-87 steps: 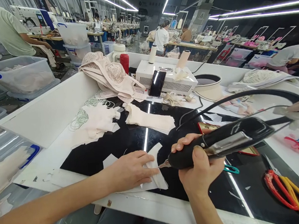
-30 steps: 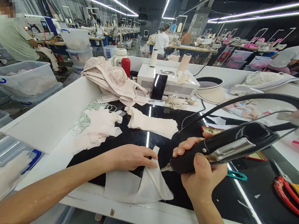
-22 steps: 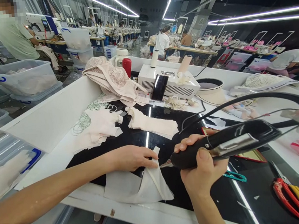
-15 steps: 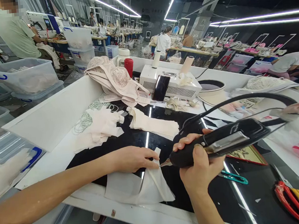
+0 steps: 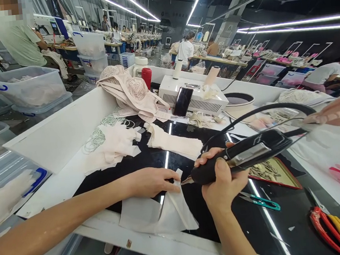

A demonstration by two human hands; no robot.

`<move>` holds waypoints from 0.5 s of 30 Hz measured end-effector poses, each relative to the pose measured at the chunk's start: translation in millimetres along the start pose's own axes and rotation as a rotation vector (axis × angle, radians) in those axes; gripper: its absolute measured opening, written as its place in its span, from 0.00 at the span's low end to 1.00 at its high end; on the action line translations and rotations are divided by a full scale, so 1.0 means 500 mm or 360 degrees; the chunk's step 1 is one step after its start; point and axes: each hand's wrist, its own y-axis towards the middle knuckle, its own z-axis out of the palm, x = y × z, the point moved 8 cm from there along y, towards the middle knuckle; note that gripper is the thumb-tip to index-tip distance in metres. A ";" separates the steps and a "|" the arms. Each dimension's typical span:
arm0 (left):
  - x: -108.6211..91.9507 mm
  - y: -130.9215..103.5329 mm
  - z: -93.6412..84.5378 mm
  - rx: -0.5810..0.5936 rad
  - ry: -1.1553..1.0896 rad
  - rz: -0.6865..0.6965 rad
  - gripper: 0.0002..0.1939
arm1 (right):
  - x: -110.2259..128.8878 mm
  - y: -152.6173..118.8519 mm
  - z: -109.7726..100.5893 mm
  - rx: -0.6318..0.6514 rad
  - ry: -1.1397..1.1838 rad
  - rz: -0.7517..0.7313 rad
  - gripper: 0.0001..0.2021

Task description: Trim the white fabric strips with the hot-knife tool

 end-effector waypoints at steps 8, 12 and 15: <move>-0.019 0.034 -0.021 -0.0074 0.0074 -0.0273 0.12 | 0.032 0.011 -0.038 0.0095 -0.0197 -0.0067 0.22; -0.048 0.053 0.000 0.0000 0.0258 -0.0147 0.11 | 0.065 0.024 -0.080 0.0072 -0.0491 -0.0094 0.18; -0.053 0.059 0.013 0.0039 0.0359 -0.0090 0.09 | 0.087 0.028 -0.125 -0.0052 -0.0840 -0.0104 0.26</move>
